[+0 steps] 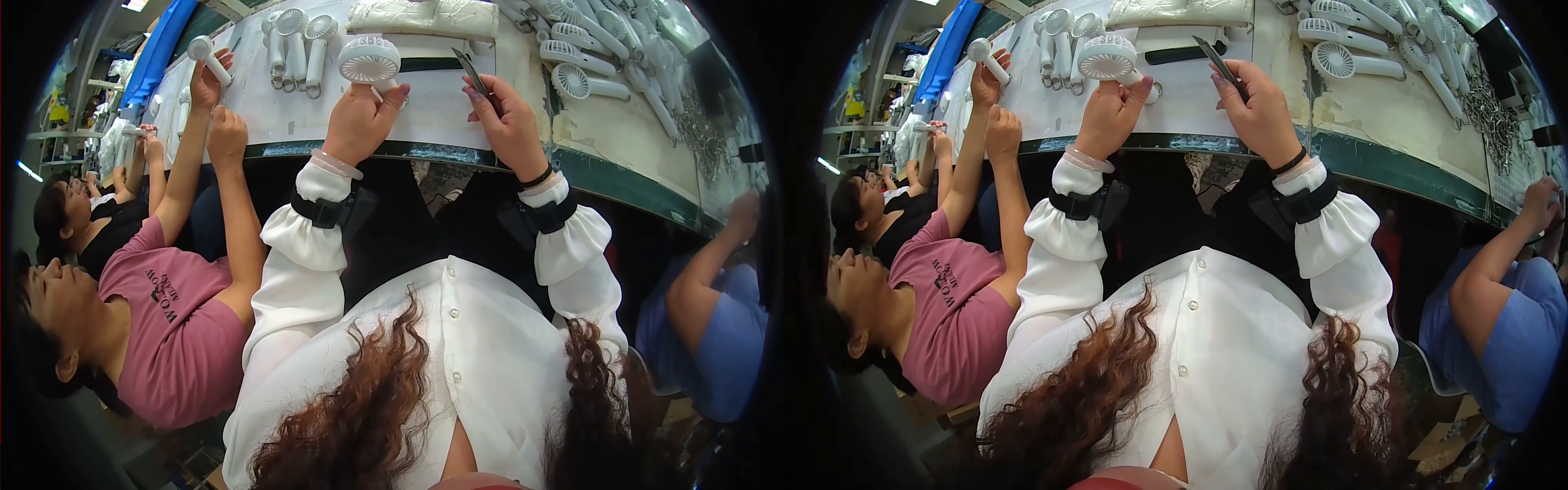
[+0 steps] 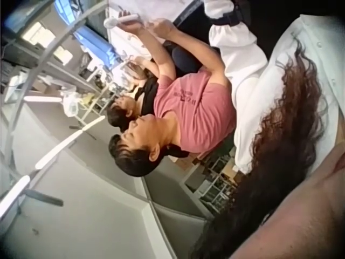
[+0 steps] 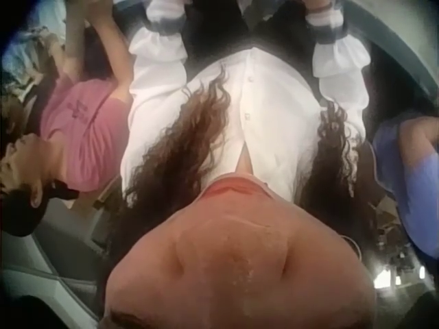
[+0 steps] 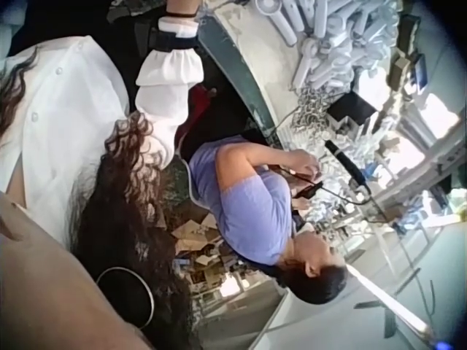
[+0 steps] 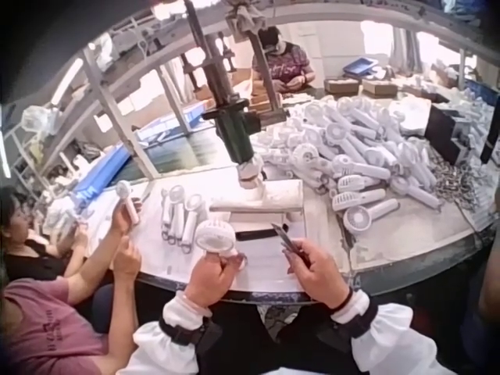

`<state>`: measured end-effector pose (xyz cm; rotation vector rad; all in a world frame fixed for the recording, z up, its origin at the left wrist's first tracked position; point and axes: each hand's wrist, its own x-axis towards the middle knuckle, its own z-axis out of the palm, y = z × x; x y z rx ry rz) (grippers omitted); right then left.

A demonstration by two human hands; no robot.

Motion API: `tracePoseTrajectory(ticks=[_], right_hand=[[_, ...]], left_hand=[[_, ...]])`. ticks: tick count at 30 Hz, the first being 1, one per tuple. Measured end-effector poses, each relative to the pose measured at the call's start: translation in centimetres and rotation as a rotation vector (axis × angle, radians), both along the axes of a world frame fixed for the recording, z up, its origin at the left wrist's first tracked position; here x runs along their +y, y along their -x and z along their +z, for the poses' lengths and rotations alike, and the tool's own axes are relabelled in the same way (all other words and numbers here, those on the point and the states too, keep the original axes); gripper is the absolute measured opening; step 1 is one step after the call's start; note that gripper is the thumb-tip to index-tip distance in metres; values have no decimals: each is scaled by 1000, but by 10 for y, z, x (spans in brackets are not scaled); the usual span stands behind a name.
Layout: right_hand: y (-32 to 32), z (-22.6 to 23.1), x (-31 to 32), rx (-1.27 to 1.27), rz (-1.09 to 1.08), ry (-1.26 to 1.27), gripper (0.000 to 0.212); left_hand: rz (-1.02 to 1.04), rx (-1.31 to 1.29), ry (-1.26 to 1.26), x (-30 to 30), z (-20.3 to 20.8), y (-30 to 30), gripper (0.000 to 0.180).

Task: The person picks up a handheld fan, uses a blade to scrape the handle near the metal ring, and sets it down before repeating the process with another fan.

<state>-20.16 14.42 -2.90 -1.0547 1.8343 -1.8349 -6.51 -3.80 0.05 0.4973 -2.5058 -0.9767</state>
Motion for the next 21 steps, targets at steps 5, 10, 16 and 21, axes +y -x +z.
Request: tracePoseTrajectory(ticks=[5, 10, 16, 21], right_hand=[[0, 0, 0, 4, 2, -15, 24], [1, -1, 0, -8, 2, -19, 24], [0, -1, 0, -13, 7, -20, 24], [1, -2, 0, -15, 13, -10, 25]], left_hand=[[14, -23, -8, -3, -3, -2, 54], [42, -84, 83, -5, -5, -5, 63], [61, -39, 47, -6, -9, -10, 62], [-5, 56, 36, -5, -7, -8, 42]])
